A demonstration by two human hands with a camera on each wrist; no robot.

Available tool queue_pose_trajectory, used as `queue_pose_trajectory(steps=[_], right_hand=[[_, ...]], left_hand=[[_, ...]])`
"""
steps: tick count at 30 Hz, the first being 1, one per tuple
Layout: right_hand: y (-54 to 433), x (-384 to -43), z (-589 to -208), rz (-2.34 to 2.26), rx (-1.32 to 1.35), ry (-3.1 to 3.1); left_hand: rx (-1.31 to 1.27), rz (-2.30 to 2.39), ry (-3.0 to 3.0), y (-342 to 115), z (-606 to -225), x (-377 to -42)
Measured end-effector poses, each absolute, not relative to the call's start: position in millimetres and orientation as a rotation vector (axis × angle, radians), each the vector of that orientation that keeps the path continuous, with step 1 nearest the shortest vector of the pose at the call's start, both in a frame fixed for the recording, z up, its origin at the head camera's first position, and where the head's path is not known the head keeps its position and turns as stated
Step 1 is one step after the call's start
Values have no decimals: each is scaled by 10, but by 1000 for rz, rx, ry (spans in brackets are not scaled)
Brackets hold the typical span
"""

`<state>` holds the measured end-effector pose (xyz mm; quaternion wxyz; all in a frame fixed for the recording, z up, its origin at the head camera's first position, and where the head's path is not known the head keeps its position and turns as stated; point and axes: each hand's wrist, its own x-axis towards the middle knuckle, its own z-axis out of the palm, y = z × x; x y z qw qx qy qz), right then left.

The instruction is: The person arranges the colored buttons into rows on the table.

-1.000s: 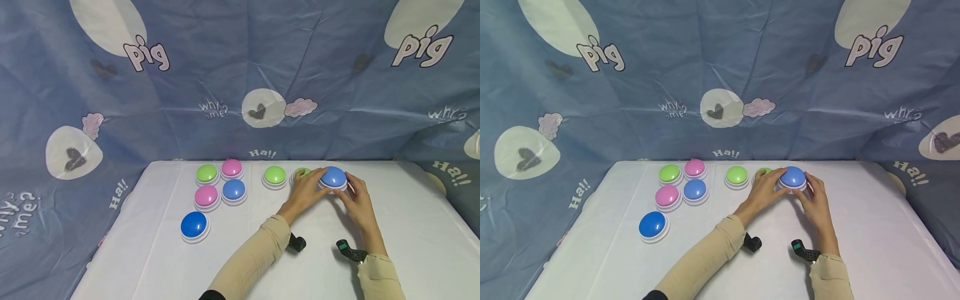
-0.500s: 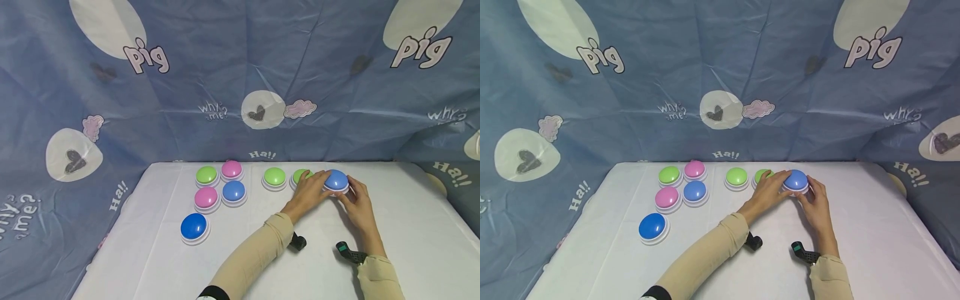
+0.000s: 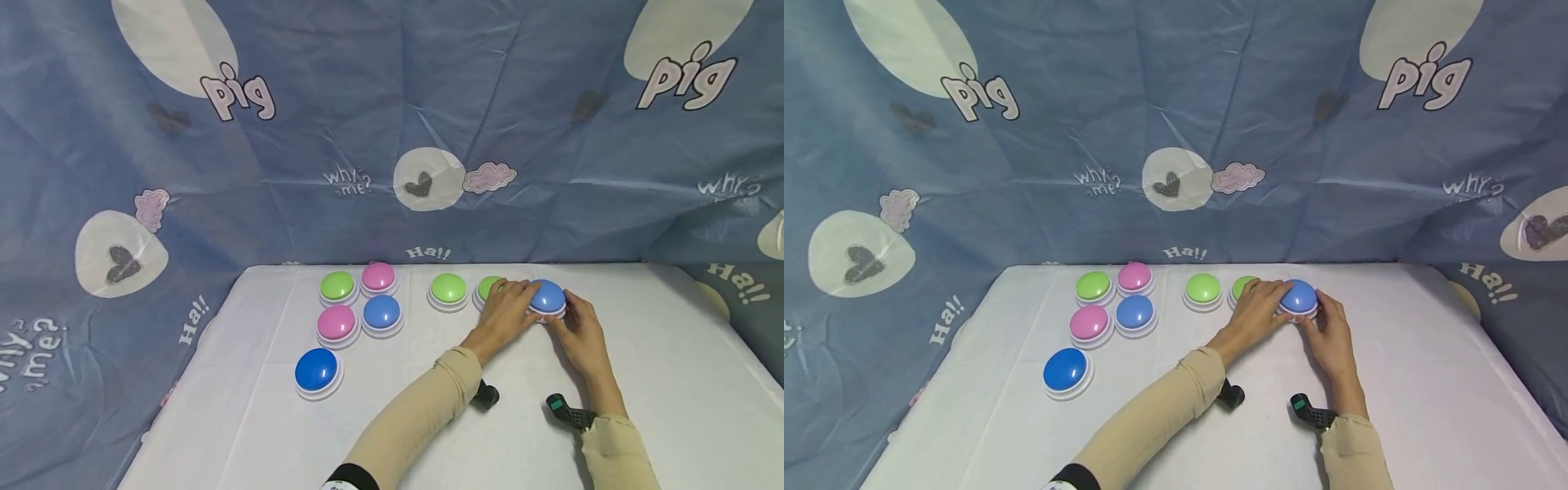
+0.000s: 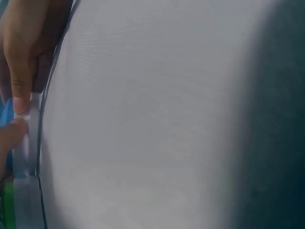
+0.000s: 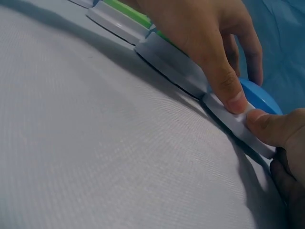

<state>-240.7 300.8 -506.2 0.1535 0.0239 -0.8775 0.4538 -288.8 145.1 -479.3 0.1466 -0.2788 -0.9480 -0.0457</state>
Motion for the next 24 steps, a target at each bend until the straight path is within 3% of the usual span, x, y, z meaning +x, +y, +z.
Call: queue_pose_trajectory(steps=[24], right_hand=[[2958,-2490,-5035,1167,-47,-2617]], left_hand=[[-726,-139,-2768,1472,-4844,-2928]])
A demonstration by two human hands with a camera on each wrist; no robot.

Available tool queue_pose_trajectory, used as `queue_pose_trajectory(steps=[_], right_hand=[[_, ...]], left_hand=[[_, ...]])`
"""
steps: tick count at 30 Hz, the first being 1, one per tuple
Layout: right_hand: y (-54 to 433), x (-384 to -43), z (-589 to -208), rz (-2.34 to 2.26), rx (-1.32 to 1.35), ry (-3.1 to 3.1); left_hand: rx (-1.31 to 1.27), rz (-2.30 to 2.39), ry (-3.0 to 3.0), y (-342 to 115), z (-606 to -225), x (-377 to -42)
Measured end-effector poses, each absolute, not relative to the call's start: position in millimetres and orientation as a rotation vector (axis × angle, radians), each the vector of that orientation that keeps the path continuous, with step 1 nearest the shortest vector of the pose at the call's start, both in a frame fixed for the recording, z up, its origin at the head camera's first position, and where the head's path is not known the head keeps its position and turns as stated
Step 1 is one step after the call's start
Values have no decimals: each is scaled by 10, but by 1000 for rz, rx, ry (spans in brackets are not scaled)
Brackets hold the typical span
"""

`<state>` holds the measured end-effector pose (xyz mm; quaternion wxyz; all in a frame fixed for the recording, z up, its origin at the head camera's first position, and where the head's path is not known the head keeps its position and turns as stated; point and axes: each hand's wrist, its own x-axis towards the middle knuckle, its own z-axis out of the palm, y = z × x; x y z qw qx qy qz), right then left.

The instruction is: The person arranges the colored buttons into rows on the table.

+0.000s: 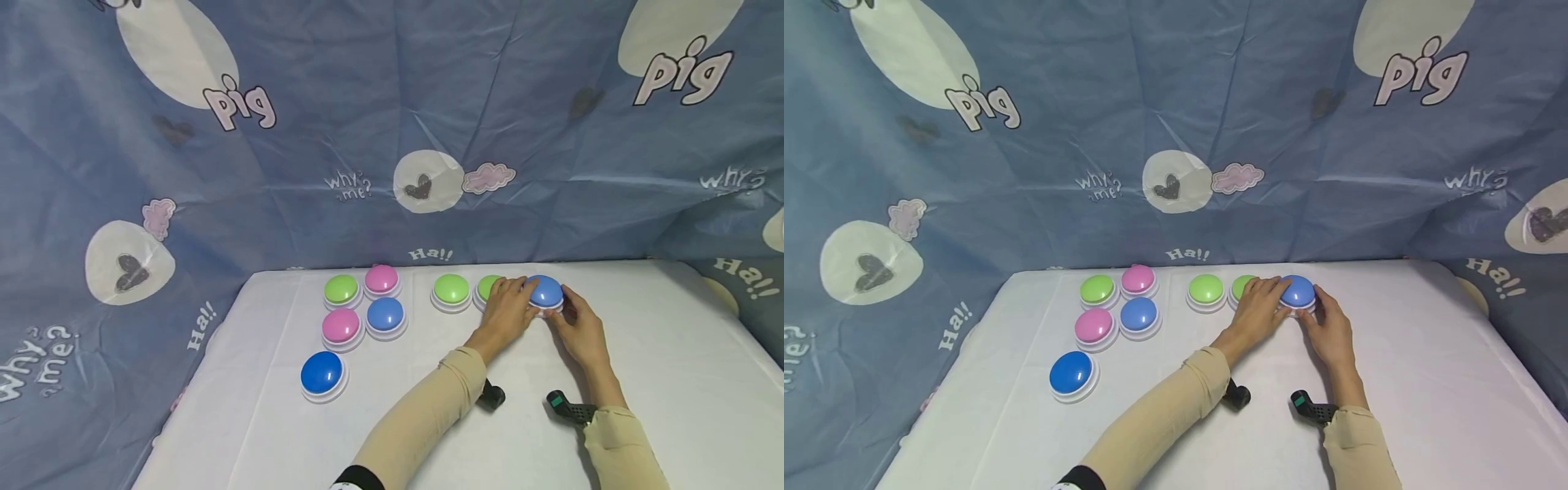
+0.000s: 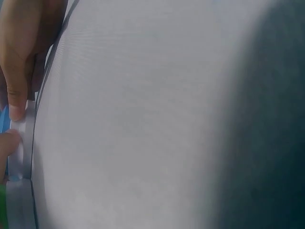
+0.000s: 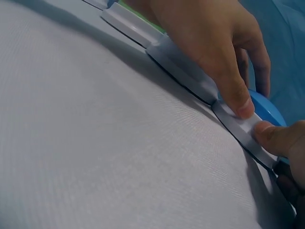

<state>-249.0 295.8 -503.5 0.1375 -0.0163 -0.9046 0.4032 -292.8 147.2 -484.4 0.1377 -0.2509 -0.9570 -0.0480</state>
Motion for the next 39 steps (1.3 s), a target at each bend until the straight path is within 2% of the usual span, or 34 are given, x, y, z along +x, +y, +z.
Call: queue_pose_trajectory(steps=[12,20,23,30,35,39], right_hand=[[2859,-2479,-5036,1136,-53,-2651],[2835,-2453,-5059,1164,-46,-2680],[2852,-2459,-5055,1177,-39,-2668],[2854,-2469,-5067,1182,-34,-2613],[2824,-2437,-5075,1244,-91,-2494],[2770,-2413,-5061,1275,-138,-2341]], left_hand=[[-757,-92,-2804,1359,-4821,-2886],[-770,104,-2844,1258,-4775,-2802],[-765,16,-2863,1156,-4706,-2777],[-835,-429,-2840,652,-4506,-2681],[-909,-777,-2768,115,-4414,-2556],[-859,-895,-2703,-318,-4342,-2464]])
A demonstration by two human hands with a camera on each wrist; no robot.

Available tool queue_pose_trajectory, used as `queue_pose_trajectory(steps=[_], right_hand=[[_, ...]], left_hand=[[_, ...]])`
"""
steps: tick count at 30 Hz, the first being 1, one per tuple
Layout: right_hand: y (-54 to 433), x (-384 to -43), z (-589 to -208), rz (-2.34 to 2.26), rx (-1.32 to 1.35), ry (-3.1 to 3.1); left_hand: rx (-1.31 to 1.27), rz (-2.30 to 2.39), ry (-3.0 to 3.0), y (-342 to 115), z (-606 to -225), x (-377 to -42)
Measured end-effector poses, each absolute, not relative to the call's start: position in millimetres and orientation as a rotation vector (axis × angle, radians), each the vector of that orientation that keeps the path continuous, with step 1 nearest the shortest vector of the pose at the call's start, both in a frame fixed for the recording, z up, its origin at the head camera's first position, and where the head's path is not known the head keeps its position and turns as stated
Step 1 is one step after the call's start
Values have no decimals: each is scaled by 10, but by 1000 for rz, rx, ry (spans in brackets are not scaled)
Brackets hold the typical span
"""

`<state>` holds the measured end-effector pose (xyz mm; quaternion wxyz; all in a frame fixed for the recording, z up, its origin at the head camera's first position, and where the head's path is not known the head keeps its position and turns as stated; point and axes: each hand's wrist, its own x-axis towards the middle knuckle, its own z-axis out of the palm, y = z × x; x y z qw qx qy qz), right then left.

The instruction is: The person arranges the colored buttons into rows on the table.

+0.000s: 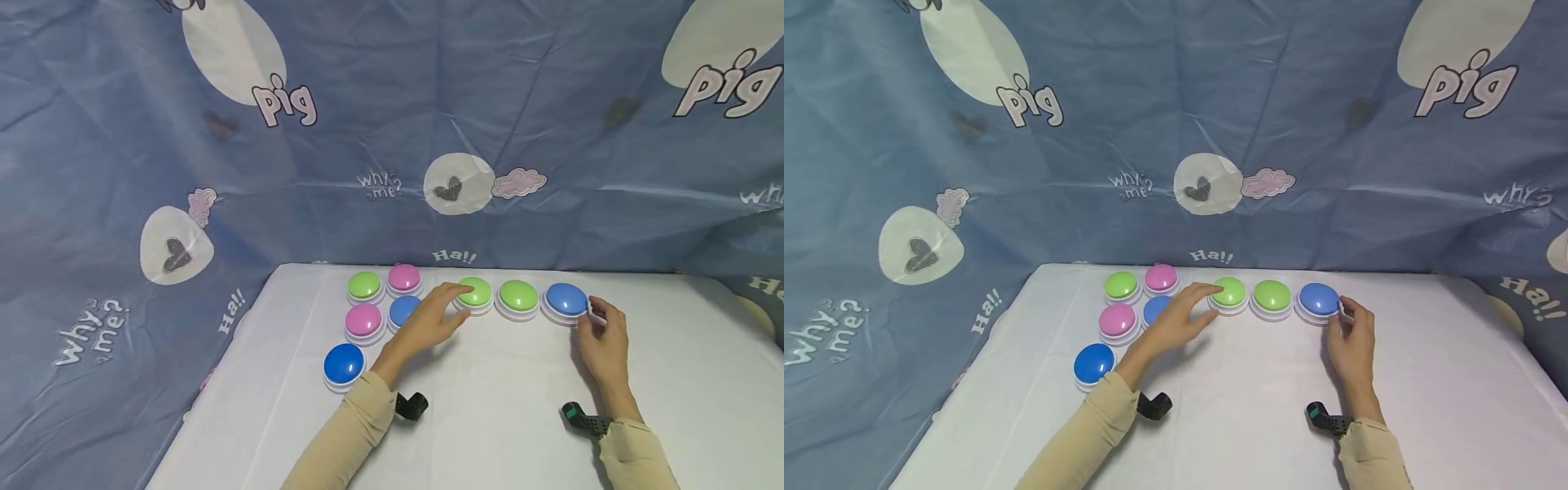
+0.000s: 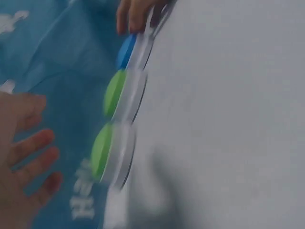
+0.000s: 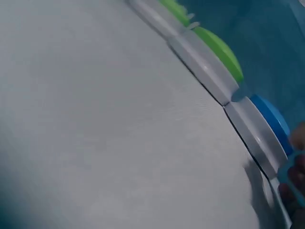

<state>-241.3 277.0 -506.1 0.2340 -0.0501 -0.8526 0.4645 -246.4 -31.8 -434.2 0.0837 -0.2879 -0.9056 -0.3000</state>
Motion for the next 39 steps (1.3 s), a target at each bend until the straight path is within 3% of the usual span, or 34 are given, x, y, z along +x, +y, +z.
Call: queue_pose_trajectory(steps=[4,11,18,31,39], right_hand=[[2647,-2385,-5068,1300,-22,-2126],[2024,-2181,-4950,1348,378,-2041],[1578,-2094,-5154,1440,652,-2139],[869,-1939,-5145,1440,824,-2377],[340,-1772,-5162,1236,840,-2475]], left_hand=[[-746,-983,-2656,-726,-4300,-2406],[-484,-1194,-2493,-1671,-4424,-2299],[-222,-1367,-2647,-2400,-4670,-2098],[-232,-1644,-2718,-2640,-4854,-2207],[-369,-1758,-2965,-2824,-4825,-2034]])
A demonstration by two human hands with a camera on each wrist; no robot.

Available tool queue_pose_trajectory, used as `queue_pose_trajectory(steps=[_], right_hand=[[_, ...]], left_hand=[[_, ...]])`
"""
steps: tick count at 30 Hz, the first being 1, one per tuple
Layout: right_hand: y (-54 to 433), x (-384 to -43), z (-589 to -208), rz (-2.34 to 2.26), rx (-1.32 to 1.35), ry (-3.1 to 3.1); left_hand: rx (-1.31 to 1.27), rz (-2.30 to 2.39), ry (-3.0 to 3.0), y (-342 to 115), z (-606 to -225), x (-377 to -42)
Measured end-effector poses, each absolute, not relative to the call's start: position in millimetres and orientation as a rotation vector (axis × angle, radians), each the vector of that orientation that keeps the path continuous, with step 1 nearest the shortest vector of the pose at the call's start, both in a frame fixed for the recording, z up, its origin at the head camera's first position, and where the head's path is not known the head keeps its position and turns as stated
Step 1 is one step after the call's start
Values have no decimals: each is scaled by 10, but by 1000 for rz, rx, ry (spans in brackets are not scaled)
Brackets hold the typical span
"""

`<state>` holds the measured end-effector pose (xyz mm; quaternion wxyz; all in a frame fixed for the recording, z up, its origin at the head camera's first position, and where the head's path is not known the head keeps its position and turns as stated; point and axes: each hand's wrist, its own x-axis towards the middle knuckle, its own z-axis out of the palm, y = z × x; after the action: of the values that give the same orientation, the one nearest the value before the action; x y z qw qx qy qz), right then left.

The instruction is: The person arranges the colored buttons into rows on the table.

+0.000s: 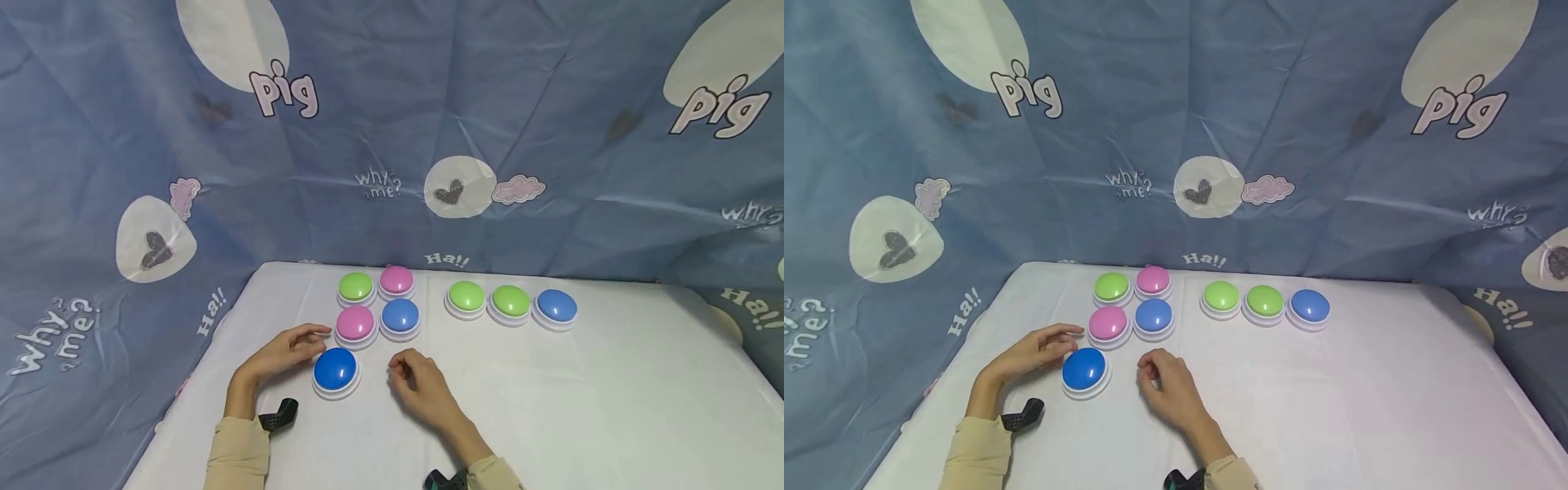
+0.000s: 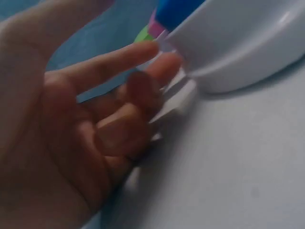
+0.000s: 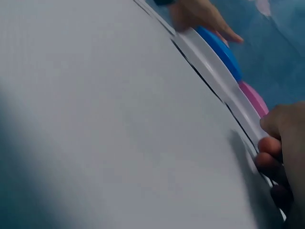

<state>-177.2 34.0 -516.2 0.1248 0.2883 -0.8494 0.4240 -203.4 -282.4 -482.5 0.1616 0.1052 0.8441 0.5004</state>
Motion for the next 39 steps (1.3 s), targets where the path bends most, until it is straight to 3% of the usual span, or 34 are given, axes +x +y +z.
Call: queue_pose_trajectory(steps=[7,15,39], right_hand=[[20,-1682,-5171,1043,748,-2518],[-258,-1685,-5130,958,744,-2538],[-260,-1625,-5194,861,831,-2552]], left_hand=[[508,1315,2332,-2839,-4725,-1975],[510,1176,2398,-2876,-4634,-1973],[442,1040,2376,-2751,-4626,-1865]])
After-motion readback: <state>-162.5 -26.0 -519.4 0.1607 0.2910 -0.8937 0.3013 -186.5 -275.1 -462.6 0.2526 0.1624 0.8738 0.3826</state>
